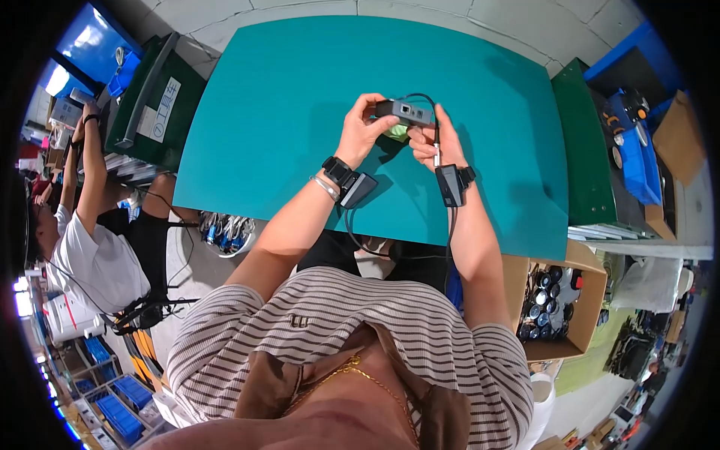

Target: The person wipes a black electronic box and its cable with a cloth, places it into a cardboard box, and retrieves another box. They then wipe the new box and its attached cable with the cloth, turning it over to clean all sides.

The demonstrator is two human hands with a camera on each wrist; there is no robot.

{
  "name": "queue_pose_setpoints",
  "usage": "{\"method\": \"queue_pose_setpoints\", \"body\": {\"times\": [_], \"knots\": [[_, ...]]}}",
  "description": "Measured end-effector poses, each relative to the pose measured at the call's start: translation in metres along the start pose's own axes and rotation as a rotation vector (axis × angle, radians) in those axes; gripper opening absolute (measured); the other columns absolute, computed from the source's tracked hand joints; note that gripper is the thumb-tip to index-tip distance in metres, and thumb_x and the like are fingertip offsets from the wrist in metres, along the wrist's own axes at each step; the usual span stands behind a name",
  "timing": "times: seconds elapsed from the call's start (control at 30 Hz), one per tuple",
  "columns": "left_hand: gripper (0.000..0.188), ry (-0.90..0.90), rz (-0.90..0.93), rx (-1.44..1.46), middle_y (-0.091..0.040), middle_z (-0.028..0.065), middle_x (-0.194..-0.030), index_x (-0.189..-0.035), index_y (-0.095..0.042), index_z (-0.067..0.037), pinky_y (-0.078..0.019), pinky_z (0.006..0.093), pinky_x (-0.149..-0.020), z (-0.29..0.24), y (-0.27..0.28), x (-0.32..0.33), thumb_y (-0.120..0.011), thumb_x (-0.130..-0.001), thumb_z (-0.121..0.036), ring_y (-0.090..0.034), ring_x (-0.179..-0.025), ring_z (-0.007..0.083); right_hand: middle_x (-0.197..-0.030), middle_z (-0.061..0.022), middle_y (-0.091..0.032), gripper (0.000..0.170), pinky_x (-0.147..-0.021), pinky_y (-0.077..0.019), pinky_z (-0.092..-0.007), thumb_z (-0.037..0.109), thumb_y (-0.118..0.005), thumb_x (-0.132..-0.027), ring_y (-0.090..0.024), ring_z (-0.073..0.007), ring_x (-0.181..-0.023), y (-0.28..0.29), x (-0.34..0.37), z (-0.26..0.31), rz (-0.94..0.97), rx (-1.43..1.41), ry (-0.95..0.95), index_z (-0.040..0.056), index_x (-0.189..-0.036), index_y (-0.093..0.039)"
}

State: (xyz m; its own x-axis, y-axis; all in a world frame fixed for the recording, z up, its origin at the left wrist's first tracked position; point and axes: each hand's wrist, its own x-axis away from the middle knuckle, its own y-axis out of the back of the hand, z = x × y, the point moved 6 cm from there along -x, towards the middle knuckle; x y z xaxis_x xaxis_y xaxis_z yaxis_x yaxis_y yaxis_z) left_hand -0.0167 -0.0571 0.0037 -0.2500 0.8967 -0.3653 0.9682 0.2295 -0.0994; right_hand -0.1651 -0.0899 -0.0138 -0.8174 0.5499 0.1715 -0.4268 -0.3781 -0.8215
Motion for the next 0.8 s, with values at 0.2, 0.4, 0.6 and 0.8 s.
{"method": "queue_pose_setpoints", "body": {"times": [0.2, 0.4, 0.6, 0.8], "knots": [[0.028, 0.268, -0.093, 0.32, -0.058, 0.0025, -0.089, -0.103, -0.058, -0.003, -0.0492, 0.0226, -0.062, 0.008, 0.007, -0.002, -0.07, -0.086, -0.022, -0.057, -0.072, 0.0073, -0.067, -0.0013, -0.047, 0.061, -0.041, -0.0264, -0.0188, 0.058, -0.036, -0.096, -0.035, -0.0045, -0.044, -0.008, 0.0, 0.009, 0.125, 0.189, 0.048, 0.0034, -0.12, -0.048], [0.024, 0.311, -0.047, 0.428, -0.058, 0.0028, -0.089, -0.098, -0.057, -0.003, -0.0509, 0.0238, -0.063, 0.012, 0.001, 0.0, -0.067, -0.089, -0.024, -0.057, -0.071, 0.0087, -0.07, 0.0, -0.051, 0.033, -0.045, -0.0308, -0.0189, 0.038, -0.053, -0.095, -0.043, -0.0046, -0.051, 0.007, 0.003, 0.014, -0.092, 0.259, 0.17, 0.0112, -0.115, -0.05], [0.021, 0.364, 0.019, 0.448, -0.058, 0.002, -0.086, -0.094, -0.056, -0.005, -0.05, 0.0251, -0.066, 0.009, -0.008, 0.002, -0.062, -0.093, -0.026, -0.056, -0.071, 0.0094, -0.066, 0.0034, -0.048, 0.02, -0.045, -0.0309, -0.0184, 0.03, -0.059, -0.093, -0.042, -0.0039, -0.05, 0.001, 0.004, 0.015, -0.104, 0.549, 0.228, 0.013, -0.1, -0.05], [0.033, 0.371, 0.086, 0.524, -0.057, 0.0017, -0.076, -0.089, -0.059, -0.005, -0.0499, 0.0255, -0.066, 0.012, -0.011, 0.004, -0.056, -0.095, -0.037, -0.059, -0.071, 0.011, -0.051, 0.0063, -0.036, 0.027, -0.042, -0.0255, -0.0215, 0.033, -0.059, -0.094, -0.036, -0.004, -0.045, 0.011, 0.001, 0.014, -0.194, 0.357, 0.257, 0.015, -0.078, -0.046]]}}
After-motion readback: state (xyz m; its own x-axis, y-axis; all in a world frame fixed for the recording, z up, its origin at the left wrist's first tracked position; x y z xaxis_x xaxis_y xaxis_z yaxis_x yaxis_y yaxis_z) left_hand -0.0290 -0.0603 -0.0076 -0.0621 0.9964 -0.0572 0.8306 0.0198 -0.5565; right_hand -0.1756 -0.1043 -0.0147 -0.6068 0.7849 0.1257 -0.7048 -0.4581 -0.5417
